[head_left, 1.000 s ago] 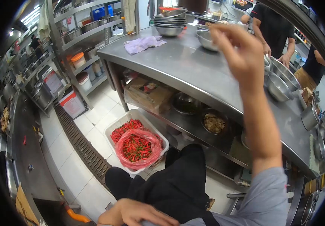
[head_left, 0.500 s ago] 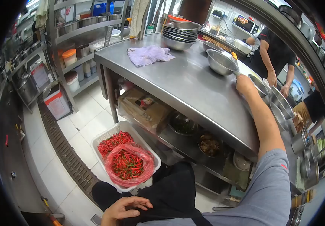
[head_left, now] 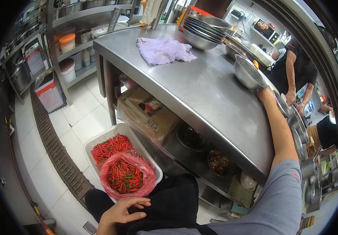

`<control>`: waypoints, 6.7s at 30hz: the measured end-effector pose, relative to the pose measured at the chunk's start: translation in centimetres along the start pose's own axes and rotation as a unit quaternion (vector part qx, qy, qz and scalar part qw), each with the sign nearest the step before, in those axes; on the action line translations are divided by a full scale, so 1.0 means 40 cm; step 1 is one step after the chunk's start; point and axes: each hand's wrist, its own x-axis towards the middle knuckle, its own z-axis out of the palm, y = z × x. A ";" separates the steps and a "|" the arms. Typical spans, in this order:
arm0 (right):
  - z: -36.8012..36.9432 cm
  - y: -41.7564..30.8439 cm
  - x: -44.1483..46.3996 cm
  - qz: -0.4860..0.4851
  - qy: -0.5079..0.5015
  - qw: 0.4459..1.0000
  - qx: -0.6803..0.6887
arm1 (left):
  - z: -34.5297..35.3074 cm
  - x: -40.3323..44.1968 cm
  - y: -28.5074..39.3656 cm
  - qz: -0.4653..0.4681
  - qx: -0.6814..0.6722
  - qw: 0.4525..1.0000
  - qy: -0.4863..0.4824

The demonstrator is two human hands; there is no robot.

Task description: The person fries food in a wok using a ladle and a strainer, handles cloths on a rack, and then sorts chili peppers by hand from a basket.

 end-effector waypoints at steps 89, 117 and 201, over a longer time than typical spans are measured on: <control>-0.556 -0.312 -0.381 -0.460 0.403 0.765 0.201 | -0.003 -0.150 0.146 -0.068 0.561 0.768 0.300; 0.563 -0.783 -1.034 -0.544 -0.165 0.763 0.309 | -0.308 0.044 -0.221 -0.137 0.406 0.815 0.389; 0.343 -0.439 -1.061 0.002 -0.206 0.667 0.716 | 0.047 -0.117 -0.147 -0.026 0.204 0.976 -0.077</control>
